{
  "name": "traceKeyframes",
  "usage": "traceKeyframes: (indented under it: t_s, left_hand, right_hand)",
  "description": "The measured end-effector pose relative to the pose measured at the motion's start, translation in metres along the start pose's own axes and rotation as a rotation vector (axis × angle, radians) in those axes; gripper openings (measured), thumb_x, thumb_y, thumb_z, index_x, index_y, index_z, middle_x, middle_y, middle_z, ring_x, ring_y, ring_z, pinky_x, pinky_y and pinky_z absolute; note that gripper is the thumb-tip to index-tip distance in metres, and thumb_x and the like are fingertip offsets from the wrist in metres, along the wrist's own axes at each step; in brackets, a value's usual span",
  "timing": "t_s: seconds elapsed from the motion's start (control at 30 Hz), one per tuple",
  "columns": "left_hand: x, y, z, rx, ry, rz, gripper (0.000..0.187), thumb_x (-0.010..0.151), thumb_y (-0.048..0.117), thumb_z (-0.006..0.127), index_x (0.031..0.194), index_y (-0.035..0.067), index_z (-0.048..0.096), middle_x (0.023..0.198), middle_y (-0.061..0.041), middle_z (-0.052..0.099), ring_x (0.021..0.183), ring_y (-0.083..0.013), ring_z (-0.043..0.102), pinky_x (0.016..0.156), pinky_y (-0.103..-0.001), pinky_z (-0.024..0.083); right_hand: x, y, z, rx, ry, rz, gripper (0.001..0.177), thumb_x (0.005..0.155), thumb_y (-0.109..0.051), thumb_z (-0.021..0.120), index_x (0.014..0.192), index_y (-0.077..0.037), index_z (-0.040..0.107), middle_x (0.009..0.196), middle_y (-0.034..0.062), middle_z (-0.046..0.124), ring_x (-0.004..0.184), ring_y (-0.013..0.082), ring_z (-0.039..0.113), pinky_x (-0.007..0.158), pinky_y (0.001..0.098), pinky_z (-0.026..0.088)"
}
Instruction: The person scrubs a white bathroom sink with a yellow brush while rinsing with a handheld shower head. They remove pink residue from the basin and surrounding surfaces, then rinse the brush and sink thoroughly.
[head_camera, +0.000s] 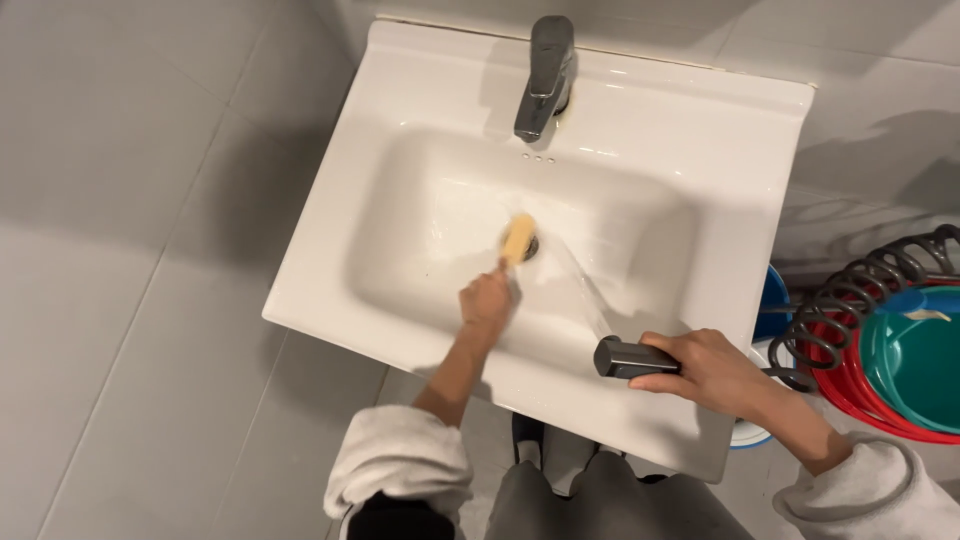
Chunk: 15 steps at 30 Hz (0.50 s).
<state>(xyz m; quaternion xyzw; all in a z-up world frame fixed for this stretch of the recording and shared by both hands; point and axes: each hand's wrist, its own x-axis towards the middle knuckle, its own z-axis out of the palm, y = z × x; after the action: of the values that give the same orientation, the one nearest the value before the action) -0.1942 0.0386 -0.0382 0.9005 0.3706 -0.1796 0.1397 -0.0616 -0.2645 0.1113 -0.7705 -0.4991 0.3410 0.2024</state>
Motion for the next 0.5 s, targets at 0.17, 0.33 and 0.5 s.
traceKeyframes:
  t_s: [0.17,0.33,0.5]
  left_hand:
    - [0.052,-0.069,0.014,0.285,0.071,0.083,0.046,0.099,0.022,0.049,0.141,0.036,0.061,0.1,-0.007,0.077,0.098,-0.0277,0.077,0.081,-0.046,0.062]
    - [0.04,-0.026,0.026,0.185,0.048,0.096,0.045,0.104,0.026,0.046,0.147,0.029,0.057,0.1,-0.014,0.078,0.099,-0.0327,0.077,0.084,-0.05,0.061]
    - [0.021,-0.057,0.009,0.219,0.092,0.132,0.046,0.105,0.029,0.048,0.151,0.034,0.051,0.095,-0.013,0.077,0.096,-0.031,0.077,0.081,-0.048,0.062]
  right_hand:
    - [-0.016,0.012,-0.011,0.066,0.031,0.085,0.035,0.083,-0.049,0.075,0.077,-0.017,0.063,0.042,0.0044,0.058,0.04,0.0198,0.056,0.048,0.0285,0.046]
    - [-0.017,0.008,-0.012,0.04,0.033,0.066,0.036,0.082,-0.052,0.077,0.078,-0.02,0.063,0.045,0.0051,0.06,0.043,0.0209,0.059,0.05,0.0288,0.048]
    - [0.0,0.012,0.0,0.018,-0.003,0.049,0.033,0.081,-0.051,0.077,0.081,-0.02,0.064,0.046,0.0044,0.06,0.045,0.0215,0.058,0.052,0.0301,0.048]
